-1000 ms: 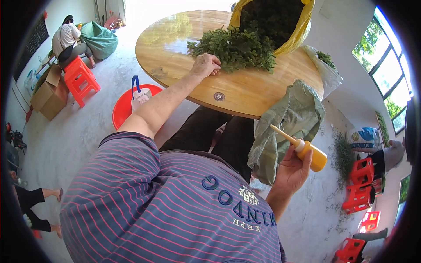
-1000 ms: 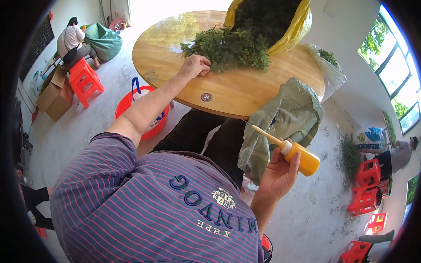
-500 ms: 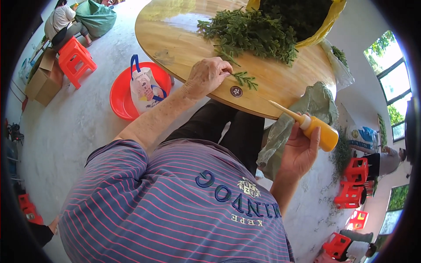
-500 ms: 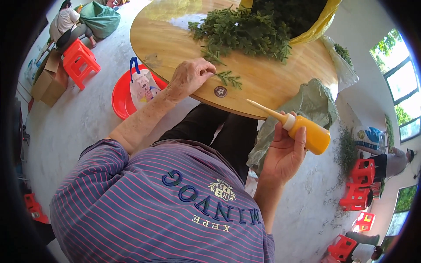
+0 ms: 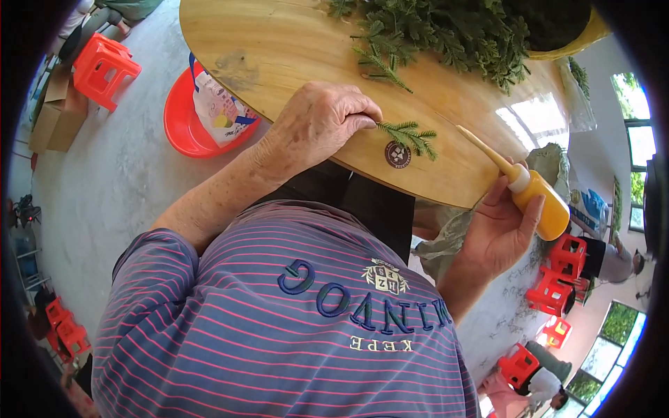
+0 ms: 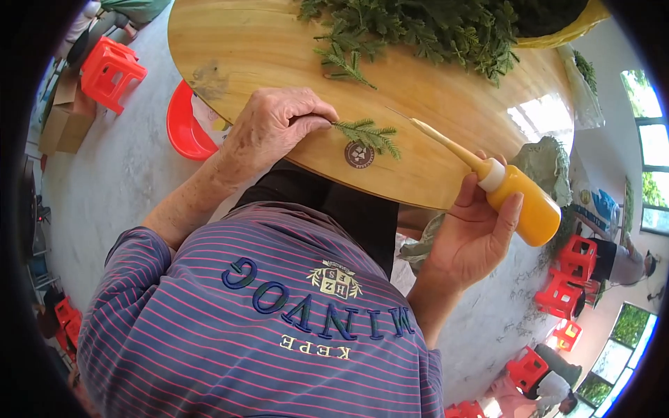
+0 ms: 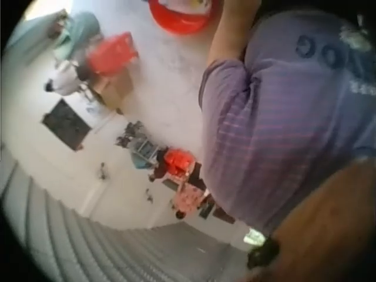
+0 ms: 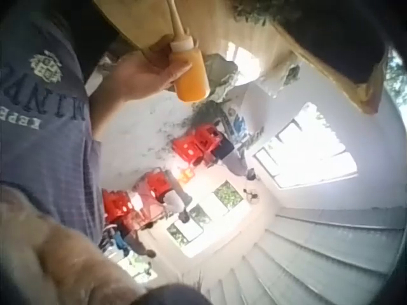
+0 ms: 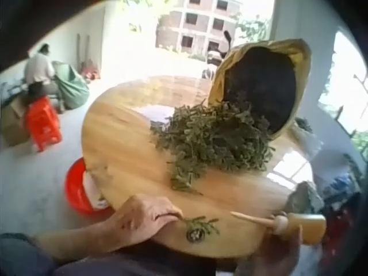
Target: The person glues small evergreen plant sprigs onto a circular decorative base using an adhesive bottle.
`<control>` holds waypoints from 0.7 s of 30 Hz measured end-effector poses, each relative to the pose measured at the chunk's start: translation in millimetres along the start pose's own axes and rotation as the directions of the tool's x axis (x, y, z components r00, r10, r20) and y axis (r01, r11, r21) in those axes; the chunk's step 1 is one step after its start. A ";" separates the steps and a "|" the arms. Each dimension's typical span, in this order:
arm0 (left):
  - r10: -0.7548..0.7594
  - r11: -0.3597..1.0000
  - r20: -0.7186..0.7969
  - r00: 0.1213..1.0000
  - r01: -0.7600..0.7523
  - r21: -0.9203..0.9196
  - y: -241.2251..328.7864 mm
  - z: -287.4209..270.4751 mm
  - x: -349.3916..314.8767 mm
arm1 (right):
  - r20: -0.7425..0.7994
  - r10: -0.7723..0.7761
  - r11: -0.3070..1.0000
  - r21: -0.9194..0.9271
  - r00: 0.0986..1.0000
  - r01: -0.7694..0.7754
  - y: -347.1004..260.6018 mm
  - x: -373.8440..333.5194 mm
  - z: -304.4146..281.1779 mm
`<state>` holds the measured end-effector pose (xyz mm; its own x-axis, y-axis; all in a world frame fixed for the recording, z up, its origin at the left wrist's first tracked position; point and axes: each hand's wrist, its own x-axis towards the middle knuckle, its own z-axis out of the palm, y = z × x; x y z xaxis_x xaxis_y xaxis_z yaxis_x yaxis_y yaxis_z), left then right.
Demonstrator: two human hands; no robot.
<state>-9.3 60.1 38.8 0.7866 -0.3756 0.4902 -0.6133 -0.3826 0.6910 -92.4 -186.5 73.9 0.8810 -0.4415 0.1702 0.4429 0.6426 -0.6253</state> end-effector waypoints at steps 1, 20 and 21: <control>-0.012 1.000 0.009 1.000 0.012 0.001 -2.8 1.2 2.7 | 0.002 -0.012 1.000 -0.001 1.000 0.012 1.8 3.0 -0.7; 0.063 0.996 -0.018 0.998 -0.062 0.068 -18.9 26.8 16.1 | -0.028 -0.054 0.998 -0.043 0.998 0.053 4.7 4.9 -19.0; 0.064 0.996 -0.017 0.998 -0.062 0.067 -17.8 26.8 16.6 | -0.029 -0.055 0.998 -0.044 0.998 0.054 4.6 5.2 -19.2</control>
<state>12.7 38.1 20.5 0.7471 -0.3844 0.5422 -0.6645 -0.4140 0.6221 -89.0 -197.8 57.4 0.8500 -0.4942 0.1822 0.4819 0.5900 -0.6478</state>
